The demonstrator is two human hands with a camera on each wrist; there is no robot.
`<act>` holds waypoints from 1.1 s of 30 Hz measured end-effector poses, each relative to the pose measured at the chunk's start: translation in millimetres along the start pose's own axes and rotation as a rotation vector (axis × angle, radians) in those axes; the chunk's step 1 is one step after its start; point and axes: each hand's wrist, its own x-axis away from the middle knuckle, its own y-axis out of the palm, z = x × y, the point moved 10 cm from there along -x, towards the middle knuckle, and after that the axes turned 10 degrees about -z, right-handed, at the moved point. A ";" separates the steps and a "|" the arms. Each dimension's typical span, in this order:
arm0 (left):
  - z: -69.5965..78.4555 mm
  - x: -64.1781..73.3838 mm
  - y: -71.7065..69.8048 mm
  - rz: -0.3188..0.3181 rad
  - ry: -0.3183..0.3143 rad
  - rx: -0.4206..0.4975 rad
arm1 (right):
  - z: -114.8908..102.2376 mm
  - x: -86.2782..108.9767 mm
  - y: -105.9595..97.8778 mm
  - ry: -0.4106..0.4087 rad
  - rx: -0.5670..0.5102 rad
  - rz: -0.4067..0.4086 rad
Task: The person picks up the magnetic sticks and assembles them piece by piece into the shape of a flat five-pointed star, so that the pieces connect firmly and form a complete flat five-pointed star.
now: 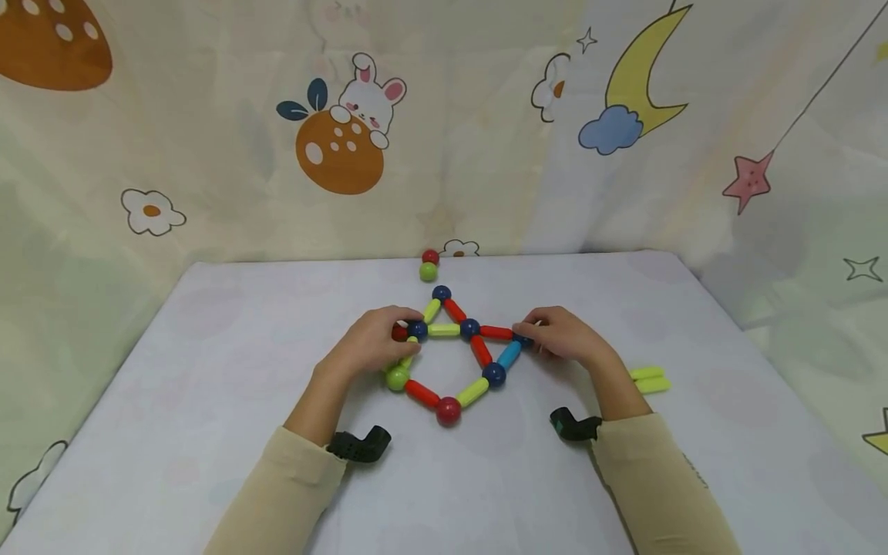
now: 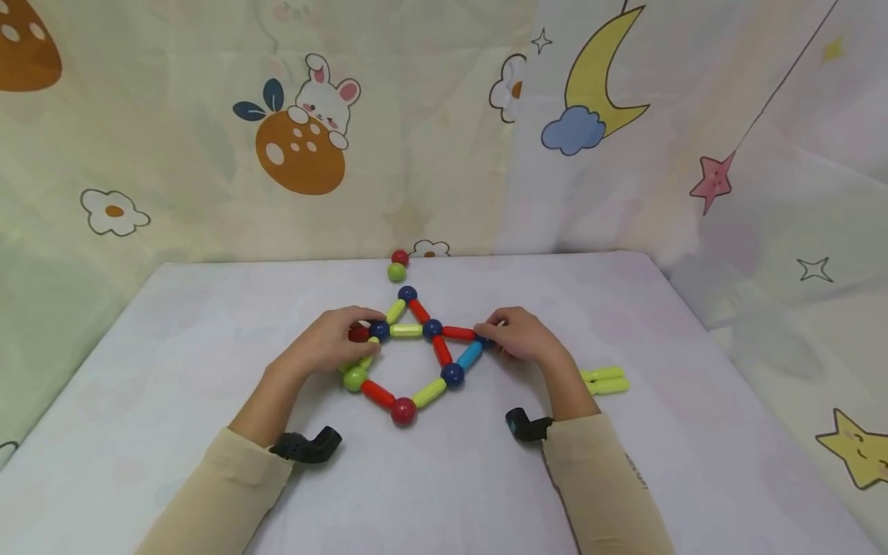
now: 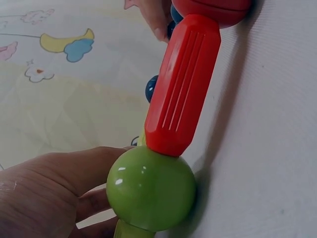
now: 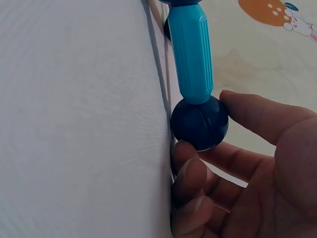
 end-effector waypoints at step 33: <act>24.8 20.8 4.7 -0.282 0.071 0.022 | -24.0 -9.3 16.1 -0.284 -0.470 0.006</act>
